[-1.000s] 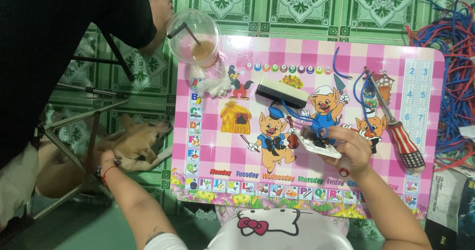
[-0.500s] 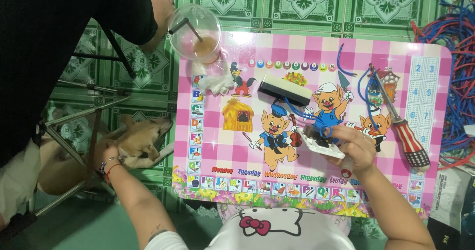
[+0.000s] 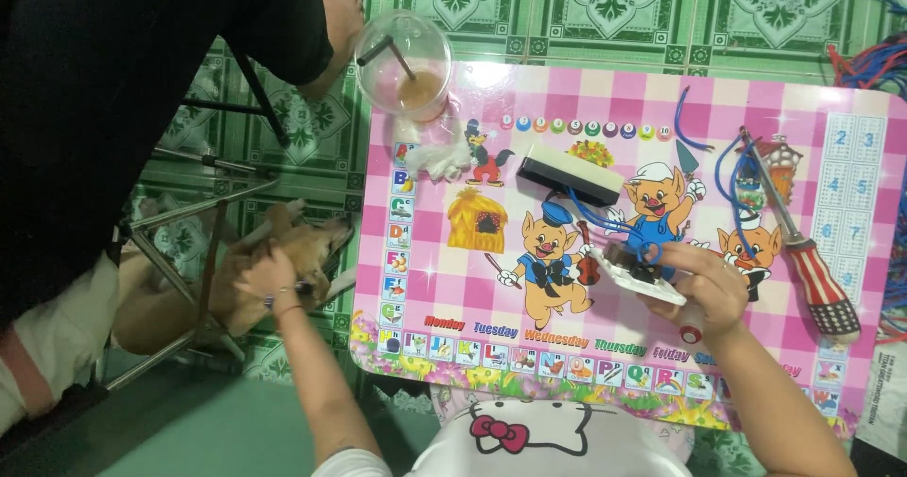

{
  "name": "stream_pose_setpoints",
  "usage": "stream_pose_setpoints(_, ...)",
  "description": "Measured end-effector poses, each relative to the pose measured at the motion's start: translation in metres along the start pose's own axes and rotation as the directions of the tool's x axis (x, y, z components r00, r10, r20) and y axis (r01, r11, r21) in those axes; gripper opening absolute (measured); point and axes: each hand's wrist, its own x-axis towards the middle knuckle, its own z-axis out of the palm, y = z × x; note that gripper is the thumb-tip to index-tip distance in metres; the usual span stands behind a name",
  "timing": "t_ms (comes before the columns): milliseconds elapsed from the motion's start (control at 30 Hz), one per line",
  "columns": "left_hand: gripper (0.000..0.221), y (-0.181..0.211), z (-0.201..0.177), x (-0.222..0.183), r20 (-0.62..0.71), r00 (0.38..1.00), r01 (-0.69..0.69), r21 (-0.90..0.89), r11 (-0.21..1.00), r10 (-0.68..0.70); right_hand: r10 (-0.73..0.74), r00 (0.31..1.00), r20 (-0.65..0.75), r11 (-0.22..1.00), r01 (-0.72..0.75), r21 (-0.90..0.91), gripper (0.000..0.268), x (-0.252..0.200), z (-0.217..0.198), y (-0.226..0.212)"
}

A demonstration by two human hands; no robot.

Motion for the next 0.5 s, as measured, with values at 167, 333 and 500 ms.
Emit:
stream_pose_setpoints(167,0.055,0.025,0.003,-0.058,-0.518,0.840,-0.318,-0.225,0.921,0.163,0.032,0.999,0.014,0.998,-0.031,-0.049,0.039,-0.006,-0.002,-0.003)
stream_pose_setpoints(333,0.044,0.025,-0.012,-0.073,-0.567,0.574,-0.690,0.052,0.722,0.590,0.050,0.999,0.008,0.998,-0.049,-0.048,0.038,-0.008,-0.002,-0.003)
stream_pose_setpoints(500,0.053,0.033,-0.020,-0.069,-0.388,0.869,-0.358,-0.065,0.932,0.307,0.044,0.999,0.018,0.998,-0.043,-0.051,0.041,-0.011,-0.002,-0.001)
